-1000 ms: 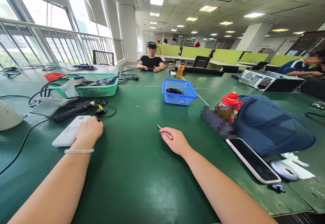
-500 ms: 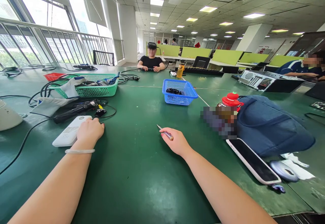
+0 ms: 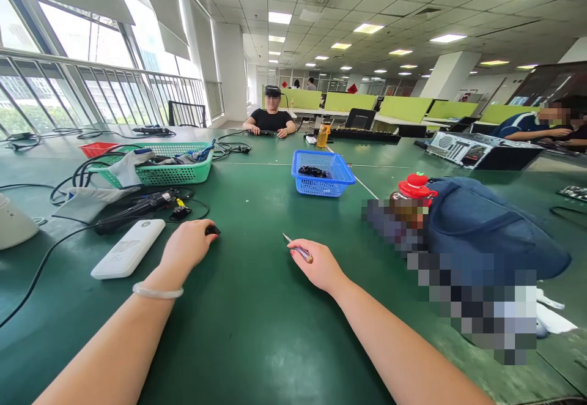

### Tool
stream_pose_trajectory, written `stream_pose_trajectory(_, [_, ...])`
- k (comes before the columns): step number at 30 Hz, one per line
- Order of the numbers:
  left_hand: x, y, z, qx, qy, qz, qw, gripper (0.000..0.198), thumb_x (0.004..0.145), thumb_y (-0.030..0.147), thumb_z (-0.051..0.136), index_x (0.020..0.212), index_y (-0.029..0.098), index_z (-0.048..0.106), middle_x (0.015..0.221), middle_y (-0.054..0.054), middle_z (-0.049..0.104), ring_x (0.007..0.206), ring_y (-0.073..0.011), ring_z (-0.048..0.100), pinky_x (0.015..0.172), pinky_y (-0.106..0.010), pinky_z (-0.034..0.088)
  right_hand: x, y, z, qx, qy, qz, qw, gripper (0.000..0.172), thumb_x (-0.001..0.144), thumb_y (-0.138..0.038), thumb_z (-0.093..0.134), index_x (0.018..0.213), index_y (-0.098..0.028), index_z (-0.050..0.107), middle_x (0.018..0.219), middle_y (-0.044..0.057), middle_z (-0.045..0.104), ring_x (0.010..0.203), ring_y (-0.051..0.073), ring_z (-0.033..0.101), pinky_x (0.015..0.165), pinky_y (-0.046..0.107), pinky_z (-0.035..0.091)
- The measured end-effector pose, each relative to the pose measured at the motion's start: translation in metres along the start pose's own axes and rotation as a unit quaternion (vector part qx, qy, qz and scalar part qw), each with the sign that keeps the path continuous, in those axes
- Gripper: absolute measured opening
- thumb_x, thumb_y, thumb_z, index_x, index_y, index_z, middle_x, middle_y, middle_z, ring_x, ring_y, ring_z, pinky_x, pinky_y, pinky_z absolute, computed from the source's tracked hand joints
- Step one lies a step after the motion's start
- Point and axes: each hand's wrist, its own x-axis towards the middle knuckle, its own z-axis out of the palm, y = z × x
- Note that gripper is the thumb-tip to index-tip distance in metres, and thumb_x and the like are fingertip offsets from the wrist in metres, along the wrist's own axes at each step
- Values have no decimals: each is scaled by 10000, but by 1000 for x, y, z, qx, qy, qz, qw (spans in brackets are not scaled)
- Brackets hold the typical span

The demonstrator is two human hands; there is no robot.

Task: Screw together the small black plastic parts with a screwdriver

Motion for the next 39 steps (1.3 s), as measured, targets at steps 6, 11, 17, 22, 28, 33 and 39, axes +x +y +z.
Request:
stream_pose_trajectory(6, [-28, 62, -1, -112, 0, 260, 959, 239, 898, 272, 599, 1126, 229, 657, 1148, -52, 699, 1062, -239, 612, 938, -353, 471, -6, -14, -14, -8, 89, -78, 993, 179, 891, -323, 555, 940, -235, 704, 909, 35, 744, 791, 179, 679, 740, 295, 513])
stream_pose_trajectory(11, [-42, 92, 14, -145, -64, 372, 914, 216, 915, 259, 604, 1129, 241, 625, 1090, -34, 698, 1000, -210, 619, 899, -341, 489, -16, -30, -32, -41, 216, -132, 966, 482, 950, -419, 492, 517, -208, 497, 485, -9, 520, 486, 119, 502, 547, 246, 403])
stream_pose_trajectory(17, [-42, 98, 27, -146, -74, 354, 921, 326, 924, 279, 594, 1247, 234, 582, 1213, -54, 667, 1089, -236, 609, 963, -379, 483, -13, -23, -25, -34, 196, -70, 978, 542, 959, -503, 445, 504, -210, 412, 439, -42, 401, 429, 97, 395, 488, 239, 326])
stream_pose_trajectory(22, [-41, 92, 32, -169, -87, 299, 935, 491, 903, 322, 626, 1372, 248, 503, 1307, -72, 625, 1177, -242, 585, 1020, -388, 458, -11, -22, -25, -16, 192, -53, 980, 527, 948, -523, 445, 528, -206, 461, 469, -38, 428, 444, 99, 410, 488, 233, 333])
stream_pose_trajectory(28, [-36, 87, 27, -196, -68, 299, 931, 341, 869, 324, 661, 1197, 234, 628, 1141, -53, 693, 1108, -231, 589, 1009, -384, 452, -14, -27, -27, -13, 163, -54, 985, 481, 950, -500, 448, 575, -208, 518, 507, -29, 463, 483, 112, 435, 519, 234, 361])
stream_pose_trajectory(33, [-34, 85, 28, -218, -63, 293, 929, 259, 855, 369, 660, 1078, 236, 660, 1059, -55, 698, 1073, -242, 589, 963, -384, 467, -13, -28, -27, -26, 145, -52, 988, 488, 955, -501, 440, 567, -212, 507, 510, -27, 457, 483, 117, 426, 518, 243, 360])
stream_pose_trajectory(39, [-30, 82, 32, -213, -36, 260, 941, 247, 844, 389, 652, 1036, 234, 654, 1010, -49, 690, 1037, -250, 586, 933, -393, 471, -15, -31, -28, -19, 156, -84, 984, 476, 950, -521, 470, 605, -212, 579, 509, -22, 505, 476, 116, 459, 506, 245, 370])
